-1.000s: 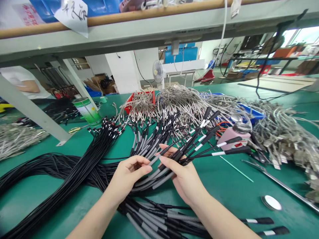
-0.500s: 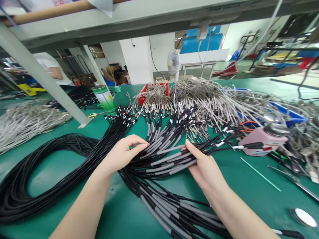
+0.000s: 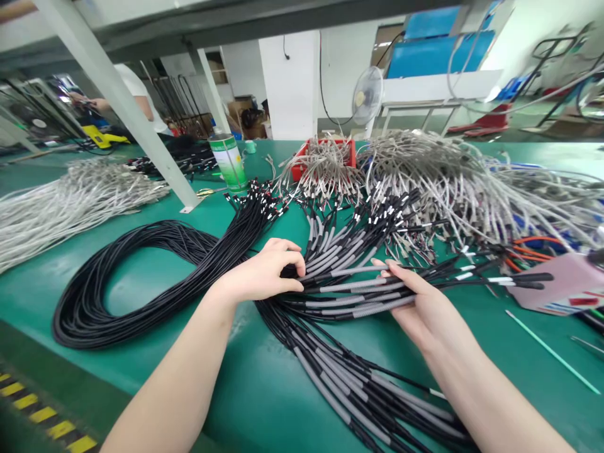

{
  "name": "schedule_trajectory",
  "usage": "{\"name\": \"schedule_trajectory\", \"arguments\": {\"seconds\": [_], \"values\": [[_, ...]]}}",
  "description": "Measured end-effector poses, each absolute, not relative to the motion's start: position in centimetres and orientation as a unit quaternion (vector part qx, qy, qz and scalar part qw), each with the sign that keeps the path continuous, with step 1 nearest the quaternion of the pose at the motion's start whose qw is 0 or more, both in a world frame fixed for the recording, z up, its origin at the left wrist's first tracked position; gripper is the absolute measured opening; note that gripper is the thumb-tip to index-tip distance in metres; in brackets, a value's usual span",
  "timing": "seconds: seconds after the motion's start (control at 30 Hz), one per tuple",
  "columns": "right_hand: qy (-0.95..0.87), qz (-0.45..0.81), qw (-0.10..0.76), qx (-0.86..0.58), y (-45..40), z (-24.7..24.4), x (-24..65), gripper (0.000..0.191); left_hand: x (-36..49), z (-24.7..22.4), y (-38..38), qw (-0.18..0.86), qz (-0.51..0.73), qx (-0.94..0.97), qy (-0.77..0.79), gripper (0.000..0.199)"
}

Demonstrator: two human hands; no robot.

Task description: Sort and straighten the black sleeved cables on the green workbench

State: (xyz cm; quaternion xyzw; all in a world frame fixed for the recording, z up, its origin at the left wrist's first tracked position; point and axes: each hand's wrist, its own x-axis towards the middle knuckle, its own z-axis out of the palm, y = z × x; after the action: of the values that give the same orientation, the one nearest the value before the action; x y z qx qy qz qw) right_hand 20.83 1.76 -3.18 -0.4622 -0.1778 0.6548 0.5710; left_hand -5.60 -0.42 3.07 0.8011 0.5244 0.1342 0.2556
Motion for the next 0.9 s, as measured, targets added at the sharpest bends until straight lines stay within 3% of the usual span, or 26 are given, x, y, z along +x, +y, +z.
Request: {"name": "schedule_trajectory", "arguments": {"seconds": [0.27, 0.43, 0.73, 0.9], "values": [[-0.285, 0.681, 0.534, -0.412, 2.4, 0.5, 20.3, 0.013, -5.5, 3.2, -0.6, 0.242, 0.124, 0.802, 0.532, 0.016], [-0.366, 0.653, 0.463, -0.475, 5.0, 1.5, 21.1, 0.022, -4.9, 3.0, -0.7, 0.214, 0.149, 0.799, 0.542, 0.019], [-0.46, 0.429, 0.426, -0.65, 4.1, -1.0, 28.2, 0.032, -4.1, 2.2, -0.5, 0.199, 0.155, 0.795, 0.552, 0.012], [-0.55, 0.338, 0.349, -0.679, 1.0, -1.4, 29.2, 0.038, -3.7, 1.6, -0.2, 0.198, 0.152, 0.796, 0.551, 0.012]]}}
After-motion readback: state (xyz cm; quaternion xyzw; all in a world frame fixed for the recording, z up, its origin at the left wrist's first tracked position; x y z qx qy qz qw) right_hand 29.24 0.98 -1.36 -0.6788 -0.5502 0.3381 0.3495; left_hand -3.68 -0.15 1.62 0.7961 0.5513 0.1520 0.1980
